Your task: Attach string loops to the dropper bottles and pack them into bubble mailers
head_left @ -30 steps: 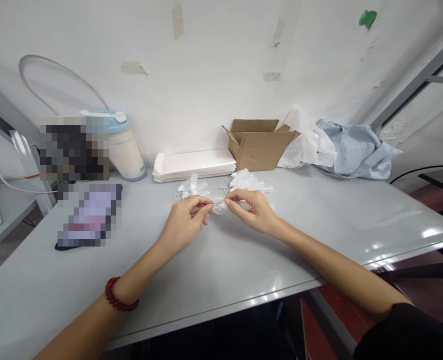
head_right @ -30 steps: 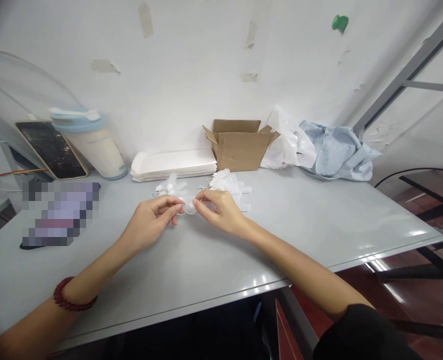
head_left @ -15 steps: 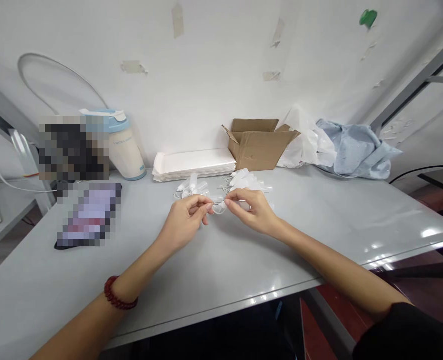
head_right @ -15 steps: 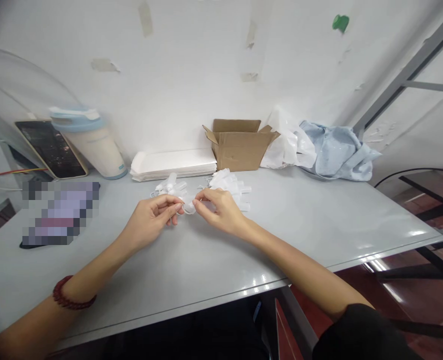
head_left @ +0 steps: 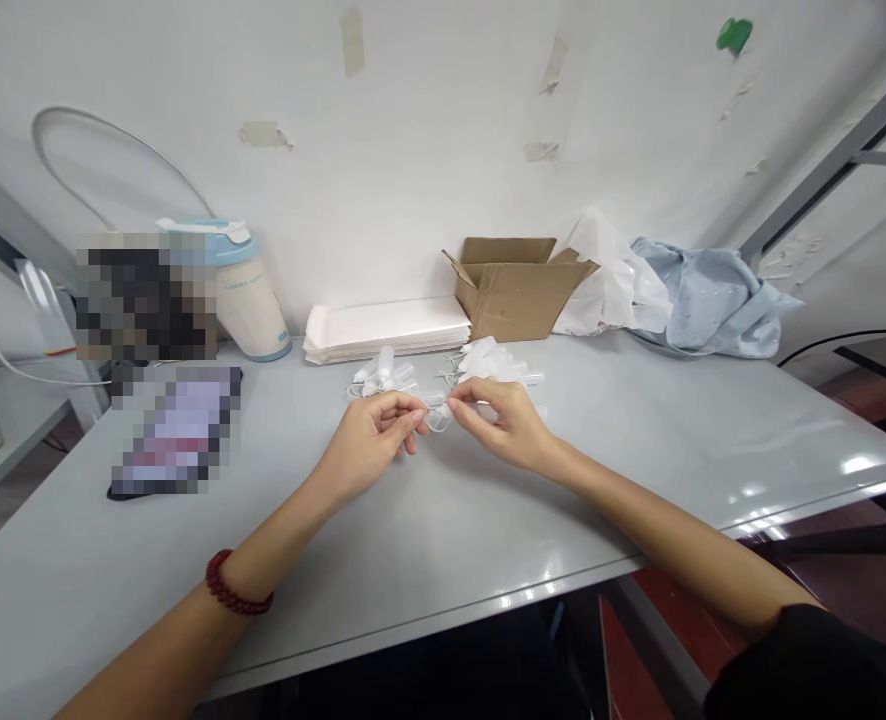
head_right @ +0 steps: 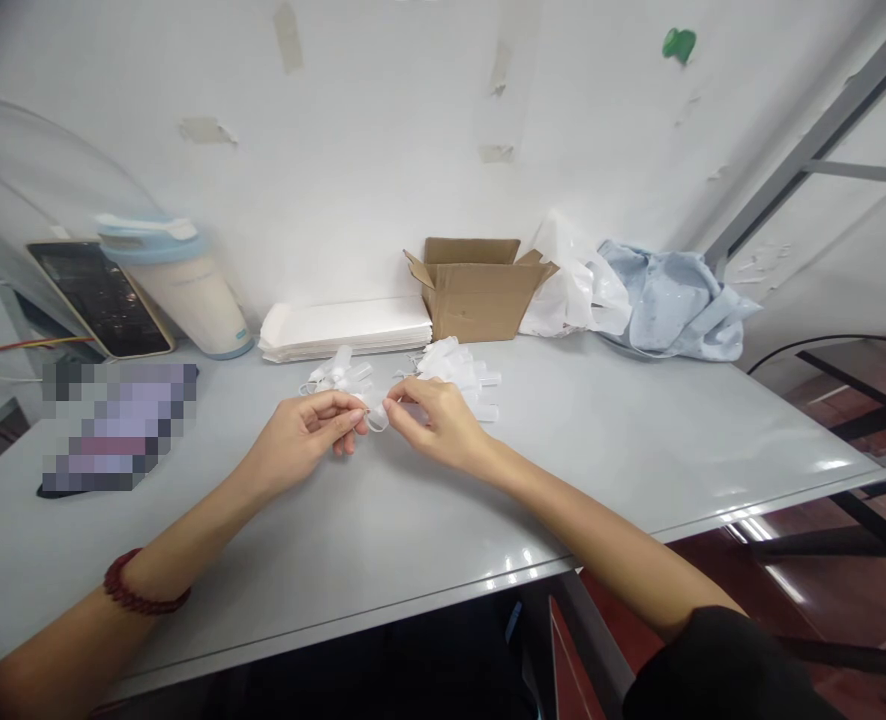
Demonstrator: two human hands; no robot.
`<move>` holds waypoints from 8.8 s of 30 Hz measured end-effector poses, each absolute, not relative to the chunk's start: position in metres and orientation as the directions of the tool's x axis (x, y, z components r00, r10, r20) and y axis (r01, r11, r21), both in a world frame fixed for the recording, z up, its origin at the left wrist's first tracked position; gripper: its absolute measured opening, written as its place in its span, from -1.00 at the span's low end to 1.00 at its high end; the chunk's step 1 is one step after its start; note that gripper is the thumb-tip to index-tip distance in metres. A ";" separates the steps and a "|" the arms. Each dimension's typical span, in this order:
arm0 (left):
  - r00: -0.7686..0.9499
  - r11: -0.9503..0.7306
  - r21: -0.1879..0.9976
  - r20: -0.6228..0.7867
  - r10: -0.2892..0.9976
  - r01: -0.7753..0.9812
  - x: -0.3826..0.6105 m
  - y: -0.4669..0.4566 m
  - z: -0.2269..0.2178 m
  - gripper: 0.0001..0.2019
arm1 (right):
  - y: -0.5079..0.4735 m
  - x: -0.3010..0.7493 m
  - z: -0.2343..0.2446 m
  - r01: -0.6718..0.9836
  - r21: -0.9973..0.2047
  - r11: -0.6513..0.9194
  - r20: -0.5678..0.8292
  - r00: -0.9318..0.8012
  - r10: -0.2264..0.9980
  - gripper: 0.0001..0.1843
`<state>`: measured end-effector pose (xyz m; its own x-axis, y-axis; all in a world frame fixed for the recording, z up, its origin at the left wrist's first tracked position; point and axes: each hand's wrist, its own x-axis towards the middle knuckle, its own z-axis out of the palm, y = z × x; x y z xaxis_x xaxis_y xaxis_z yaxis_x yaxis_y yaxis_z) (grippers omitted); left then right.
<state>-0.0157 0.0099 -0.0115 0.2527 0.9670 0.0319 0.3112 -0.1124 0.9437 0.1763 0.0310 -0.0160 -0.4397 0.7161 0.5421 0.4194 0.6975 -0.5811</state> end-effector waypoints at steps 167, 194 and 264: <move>0.168 -0.103 0.945 0.053 0.984 0.309 -0.012 0.005 -0.008 -0.71 | 0.028 0.179 -0.012 0.389 -0.596 0.703 0.463 -0.548 0.696 -0.80; 0.236 0.137 0.967 -0.084 0.968 -0.217 -0.012 0.005 -0.011 -0.83 | 0.026 0.178 -0.008 0.356 -0.580 0.733 0.544 -0.500 0.673 -0.82; 0.238 0.014 0.989 -0.049 0.970 0.149 -0.011 0.007 -0.009 -0.79 | 0.032 0.177 -0.024 0.371 -0.352 0.859 0.596 -0.619 0.511 -0.84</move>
<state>-0.0106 0.0068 -0.0089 0.2383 0.9699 -0.0493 0.1488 0.0137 0.9888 0.1772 0.0322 -0.0244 -0.6192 0.5114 0.5959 0.3708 0.8594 -0.3522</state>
